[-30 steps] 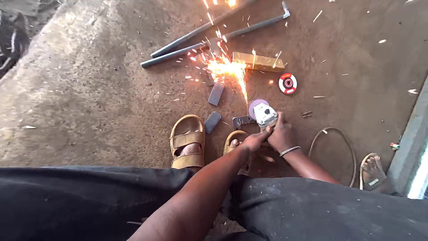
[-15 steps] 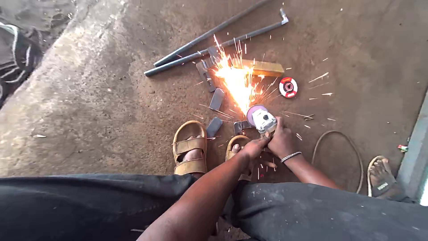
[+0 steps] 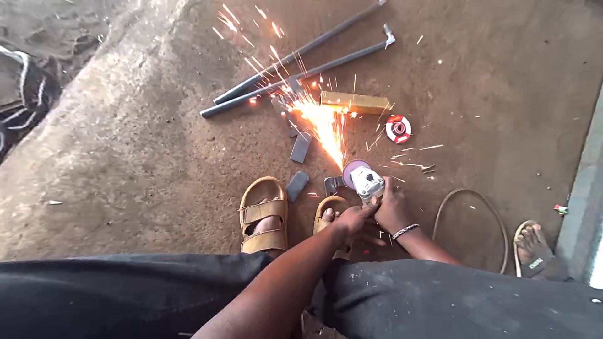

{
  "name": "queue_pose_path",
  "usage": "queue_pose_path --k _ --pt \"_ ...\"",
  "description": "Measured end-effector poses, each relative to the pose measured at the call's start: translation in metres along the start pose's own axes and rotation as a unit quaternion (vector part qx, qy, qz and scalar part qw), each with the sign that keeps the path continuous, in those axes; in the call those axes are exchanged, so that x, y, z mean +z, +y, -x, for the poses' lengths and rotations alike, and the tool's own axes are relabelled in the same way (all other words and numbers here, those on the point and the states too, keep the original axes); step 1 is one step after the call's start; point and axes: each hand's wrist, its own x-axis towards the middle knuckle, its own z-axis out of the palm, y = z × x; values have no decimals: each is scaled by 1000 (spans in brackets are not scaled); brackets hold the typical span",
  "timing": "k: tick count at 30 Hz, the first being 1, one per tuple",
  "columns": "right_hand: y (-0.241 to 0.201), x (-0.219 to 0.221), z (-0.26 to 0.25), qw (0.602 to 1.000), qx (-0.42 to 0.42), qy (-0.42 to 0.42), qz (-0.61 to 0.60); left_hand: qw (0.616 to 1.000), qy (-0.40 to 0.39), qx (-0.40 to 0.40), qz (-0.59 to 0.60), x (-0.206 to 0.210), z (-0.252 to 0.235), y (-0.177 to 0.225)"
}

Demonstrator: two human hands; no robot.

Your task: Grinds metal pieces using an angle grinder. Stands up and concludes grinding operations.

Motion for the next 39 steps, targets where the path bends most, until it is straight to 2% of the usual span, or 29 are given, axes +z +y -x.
queue_pose_path --k 3,6,10,14,18,23,26,29,33,36,39 --pt "-3 -1 -1 1000 26 3 -8 1000 -14 -4 14 -1 -4 1" --pt "-6 -3 0 1000 -3 -9 8 1000 6 -6 5 3 13 7" --pt "-7 -4 -1 1000 23 -10 9 1000 -12 -11 12 -5 -6 0" --pt "-3 -3 0 1000 3 -23 -1 1000 1 -14 1 1 6 3" --pt "-10 -3 -5 999 49 -1 -20 1000 -4 -8 13 -2 -4 6" --pt "-1 -2 -6 1000 7 -19 -16 999 17 -20 -40 4 14 14" --pt "2 -4 -12 994 86 10 -67 999 -33 -19 -10 -4 -7 9" --pt "11 -14 -17 964 174 73 -186 996 -88 -13 19 -5 -1 16" --pt "31 -28 -11 926 242 124 -263 990 -136 0 24 -9 -1 12" --pt "45 -21 -8 914 254 137 -287 987 -162 -7 18 -12 -5 8" --pt "49 -11 -3 920 242 122 -282 989 -148 -24 8 -11 -5 8"
